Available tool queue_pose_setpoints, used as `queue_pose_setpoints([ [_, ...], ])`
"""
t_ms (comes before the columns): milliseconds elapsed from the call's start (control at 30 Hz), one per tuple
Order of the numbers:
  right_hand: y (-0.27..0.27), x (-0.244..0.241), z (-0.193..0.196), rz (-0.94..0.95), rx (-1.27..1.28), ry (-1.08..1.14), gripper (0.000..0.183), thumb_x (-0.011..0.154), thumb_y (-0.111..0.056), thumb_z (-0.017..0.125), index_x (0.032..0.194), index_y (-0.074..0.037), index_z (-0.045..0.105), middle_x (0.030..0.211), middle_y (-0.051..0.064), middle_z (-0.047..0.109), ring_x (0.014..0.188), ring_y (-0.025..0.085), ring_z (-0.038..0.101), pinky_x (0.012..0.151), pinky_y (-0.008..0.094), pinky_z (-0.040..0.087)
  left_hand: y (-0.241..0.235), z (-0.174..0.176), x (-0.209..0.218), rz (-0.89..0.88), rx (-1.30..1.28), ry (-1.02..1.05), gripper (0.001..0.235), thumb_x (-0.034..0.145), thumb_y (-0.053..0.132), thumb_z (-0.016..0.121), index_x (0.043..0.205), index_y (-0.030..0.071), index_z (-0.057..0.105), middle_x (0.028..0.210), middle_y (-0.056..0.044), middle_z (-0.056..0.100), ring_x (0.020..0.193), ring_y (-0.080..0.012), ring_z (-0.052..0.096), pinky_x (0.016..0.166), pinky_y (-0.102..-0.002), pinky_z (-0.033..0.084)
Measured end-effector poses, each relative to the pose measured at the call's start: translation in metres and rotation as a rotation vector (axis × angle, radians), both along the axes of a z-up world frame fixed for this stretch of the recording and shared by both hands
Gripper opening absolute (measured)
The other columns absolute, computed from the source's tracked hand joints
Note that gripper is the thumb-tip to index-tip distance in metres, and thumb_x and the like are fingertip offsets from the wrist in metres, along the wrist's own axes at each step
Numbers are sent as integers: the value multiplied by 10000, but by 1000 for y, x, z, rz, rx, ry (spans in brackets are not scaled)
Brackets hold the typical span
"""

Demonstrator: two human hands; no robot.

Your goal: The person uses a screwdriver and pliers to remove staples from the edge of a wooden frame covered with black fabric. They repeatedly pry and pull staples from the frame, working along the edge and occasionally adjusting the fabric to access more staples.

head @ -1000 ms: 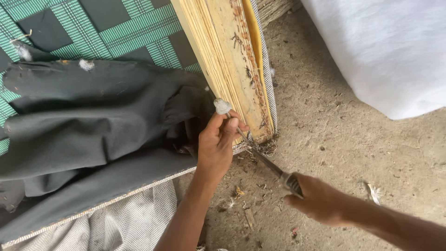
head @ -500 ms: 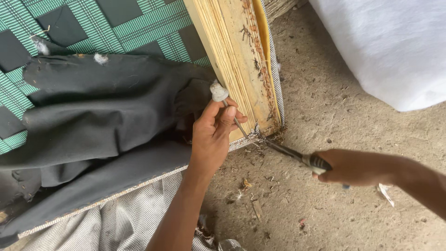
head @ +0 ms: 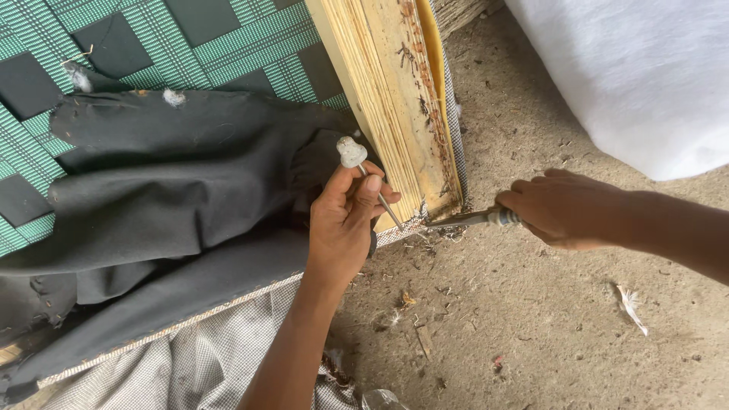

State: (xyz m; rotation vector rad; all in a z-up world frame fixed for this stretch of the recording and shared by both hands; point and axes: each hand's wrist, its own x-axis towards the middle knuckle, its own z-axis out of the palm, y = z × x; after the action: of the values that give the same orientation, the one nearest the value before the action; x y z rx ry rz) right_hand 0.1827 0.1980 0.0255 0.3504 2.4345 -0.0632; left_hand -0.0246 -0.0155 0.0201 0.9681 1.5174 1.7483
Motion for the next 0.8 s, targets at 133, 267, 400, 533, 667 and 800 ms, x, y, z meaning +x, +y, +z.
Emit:
queue_pose_setpoints([
  [133,-21,16,-13,-212,-138,54,285,994,-235,440,1258,-168,524,859,21,578,667,112,545,624,295,524,9,-2,0,-21,31,-87,232,1076,250,553,1169,43,600,968,-34,689,980,-160,748,869,-305,630],
  [267,-76,36,-32,-678,-558,-54,258,1069,-296,416,1260,-142,498,810,82,597,585,132,488,466,249,451,16,-8,6,-45,46,1,259,1079,274,562,1191,49,627,1016,-25,680,1004,-142,726,908,-309,634],
  [400,-111,46,-54,-737,-551,129,300,1037,-290,448,1264,-94,453,846,53,618,604,126,559,501,271,534,30,-12,16,8,-19,60,255,1067,275,563,1170,55,639,1017,-18,698,984,-120,719,814,-279,585],
  [533,-127,59,-70,-933,-736,169,350,1001,-300,506,1306,-149,423,858,78,637,640,175,564,549,327,528,35,-21,21,45,-15,91,218,1092,246,546,1151,52,626,963,-10,690,940,-95,701,773,-256,567],
  [667,-134,81,-71,-1267,-1052,142,321,990,-295,576,1184,-44,527,944,106,687,786,191,659,654,336,557,36,-23,22,50,-7,104,197,1098,215,535,1152,45,620,941,-11,681,904,-91,682,741,-248,545],
  [800,-124,106,-63,-1340,-1046,177,340,993,-321,584,1179,-42,521,880,141,668,770,236,636,674,369,586,35,-22,26,58,-25,104,204,1088,209,535,1178,45,616,926,-13,675,887,-88,678,736,-240,551],
])
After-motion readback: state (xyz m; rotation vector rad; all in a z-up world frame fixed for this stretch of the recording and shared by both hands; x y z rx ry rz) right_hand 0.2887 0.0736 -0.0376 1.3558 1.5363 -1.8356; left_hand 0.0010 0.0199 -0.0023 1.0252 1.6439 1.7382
